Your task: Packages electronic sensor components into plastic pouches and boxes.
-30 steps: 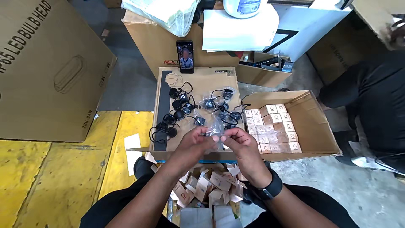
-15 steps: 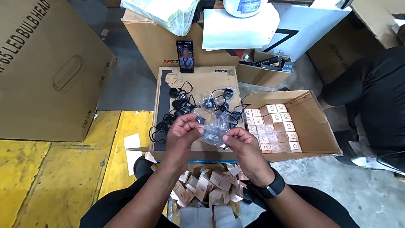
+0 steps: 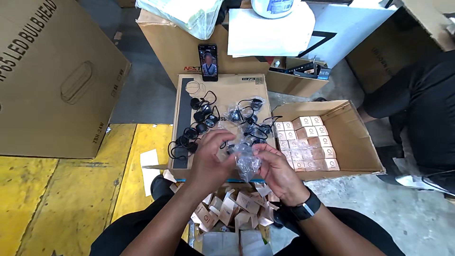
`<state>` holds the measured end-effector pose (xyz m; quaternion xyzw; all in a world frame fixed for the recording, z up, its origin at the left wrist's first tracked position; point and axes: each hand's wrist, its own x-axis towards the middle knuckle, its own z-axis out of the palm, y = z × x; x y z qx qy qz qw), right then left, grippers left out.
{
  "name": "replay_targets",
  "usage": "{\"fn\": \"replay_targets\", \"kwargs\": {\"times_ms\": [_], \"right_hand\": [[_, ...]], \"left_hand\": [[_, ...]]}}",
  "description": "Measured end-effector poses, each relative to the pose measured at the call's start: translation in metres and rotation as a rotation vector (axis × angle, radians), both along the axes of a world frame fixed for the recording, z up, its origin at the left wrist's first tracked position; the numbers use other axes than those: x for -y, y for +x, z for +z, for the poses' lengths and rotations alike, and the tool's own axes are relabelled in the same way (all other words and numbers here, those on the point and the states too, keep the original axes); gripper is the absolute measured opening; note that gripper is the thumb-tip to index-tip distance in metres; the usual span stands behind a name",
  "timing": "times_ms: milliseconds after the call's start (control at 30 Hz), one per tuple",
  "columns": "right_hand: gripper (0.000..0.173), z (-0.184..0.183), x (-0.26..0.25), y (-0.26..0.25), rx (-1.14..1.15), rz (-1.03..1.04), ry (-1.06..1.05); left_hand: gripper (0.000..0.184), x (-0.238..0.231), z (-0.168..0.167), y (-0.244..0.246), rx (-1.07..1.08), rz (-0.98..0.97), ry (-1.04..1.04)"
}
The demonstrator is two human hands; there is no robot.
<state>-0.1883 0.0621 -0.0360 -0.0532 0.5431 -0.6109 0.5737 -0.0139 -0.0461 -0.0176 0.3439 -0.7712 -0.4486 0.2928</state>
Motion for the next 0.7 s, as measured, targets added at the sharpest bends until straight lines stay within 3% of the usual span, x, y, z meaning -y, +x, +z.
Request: {"fn": "replay_targets", "kwargs": {"times_ms": [67,133,233,267,333,433,533,700], "right_hand": [[0.022,-0.001,0.001,-0.001,0.008,-0.002,0.029],[0.027,-0.002,0.002,0.000,-0.043,-0.016,0.052],[0.040,-0.002,0.001,0.005,-0.461,0.003,-0.017],[0.042,-0.003,-0.002,0.007,-0.661,0.027,-0.083],[0.031,-0.006,-0.008,0.009,-1.020,0.115,-0.293],[0.021,-0.008,-0.014,0.012,-1.396,0.466,-0.514],[0.027,-0.016,-0.016,0.022,-1.627,0.666,-0.443],[0.037,-0.016,-0.013,0.023,-1.655,0.798,-0.127]], "left_hand": [[0.018,-0.002,-0.008,0.001,0.028,-0.051,-0.261],[0.016,-0.004,-0.013,0.001,0.047,-0.032,-0.418],[0.018,-0.004,-0.016,0.001,0.213,0.043,-0.486],[0.018,-0.005,-0.016,0.002,0.301,0.056,-0.472],[0.022,-0.005,-0.015,0.002,0.457,0.052,-0.422],[0.028,-0.006,-0.007,0.001,0.622,0.001,-0.241],[0.028,-0.003,0.005,0.001,0.715,-0.051,-0.001],[0.024,0.001,0.009,0.001,0.725,-0.176,0.157]]}}
